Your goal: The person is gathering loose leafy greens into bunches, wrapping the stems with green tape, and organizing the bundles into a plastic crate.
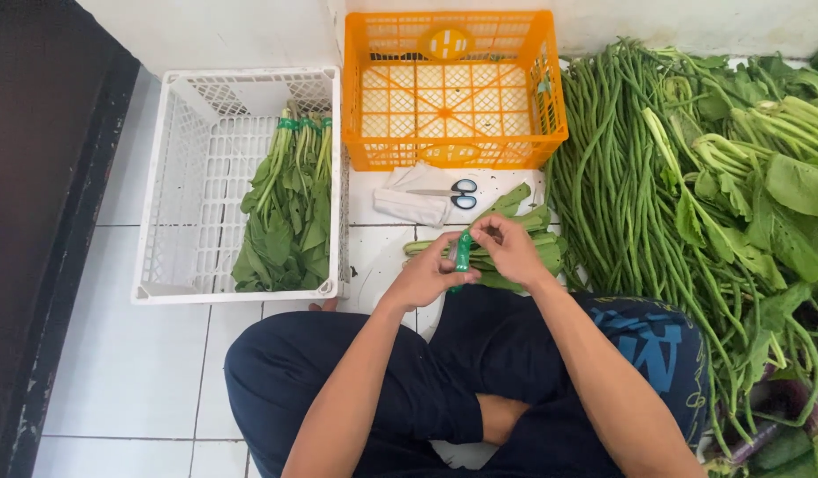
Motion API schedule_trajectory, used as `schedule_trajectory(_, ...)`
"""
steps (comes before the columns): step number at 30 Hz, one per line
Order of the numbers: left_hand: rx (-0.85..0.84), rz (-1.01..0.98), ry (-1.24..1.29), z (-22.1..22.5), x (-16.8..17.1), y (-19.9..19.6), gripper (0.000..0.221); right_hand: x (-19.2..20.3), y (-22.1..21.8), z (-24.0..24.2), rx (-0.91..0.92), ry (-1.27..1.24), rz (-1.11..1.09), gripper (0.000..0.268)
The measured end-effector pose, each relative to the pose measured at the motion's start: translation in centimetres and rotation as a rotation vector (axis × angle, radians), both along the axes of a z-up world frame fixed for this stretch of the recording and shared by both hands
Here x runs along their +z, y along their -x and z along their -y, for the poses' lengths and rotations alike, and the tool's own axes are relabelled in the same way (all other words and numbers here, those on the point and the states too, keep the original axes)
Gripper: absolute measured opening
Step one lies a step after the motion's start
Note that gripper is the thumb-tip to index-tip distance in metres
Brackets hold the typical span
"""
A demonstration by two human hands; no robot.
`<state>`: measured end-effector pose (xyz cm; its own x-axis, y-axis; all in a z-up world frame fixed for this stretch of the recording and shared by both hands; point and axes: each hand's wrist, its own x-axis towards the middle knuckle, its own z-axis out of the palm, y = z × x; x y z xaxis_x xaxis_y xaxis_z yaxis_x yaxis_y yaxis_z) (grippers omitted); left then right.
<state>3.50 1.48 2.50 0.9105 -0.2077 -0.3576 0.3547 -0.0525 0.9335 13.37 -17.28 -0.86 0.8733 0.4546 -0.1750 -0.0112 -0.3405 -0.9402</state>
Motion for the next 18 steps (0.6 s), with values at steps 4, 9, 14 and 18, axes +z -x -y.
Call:
schedule_trajectory(4, 0.087, -0.08, 0.159, 0.1, -1.8, 0.2, 0.05, 0.6, -0.3, 0.3, -0.029, -0.061, 0.054, 0.008)
schedule_trajectory(9, -0.031, -0.042, 0.115, 0.3, -0.1, 0.5, 0.08, 1.1, -0.6, 0.7, -0.054, -0.119, 0.05, 0.007)
schedule_trajectory(14, -0.007, -0.052, 0.047, 0.3, -1.0, 0.5, 0.083, 1.4, -0.5, 0.8, -0.072, -0.142, 0.073, 0.006)
schedule_trajectory(18, 0.013, -0.086, 0.012, 0.5, -0.8, 0.6, 0.075, 1.5, -0.5, 0.8, -0.096, -0.156, 0.096, 0.005)
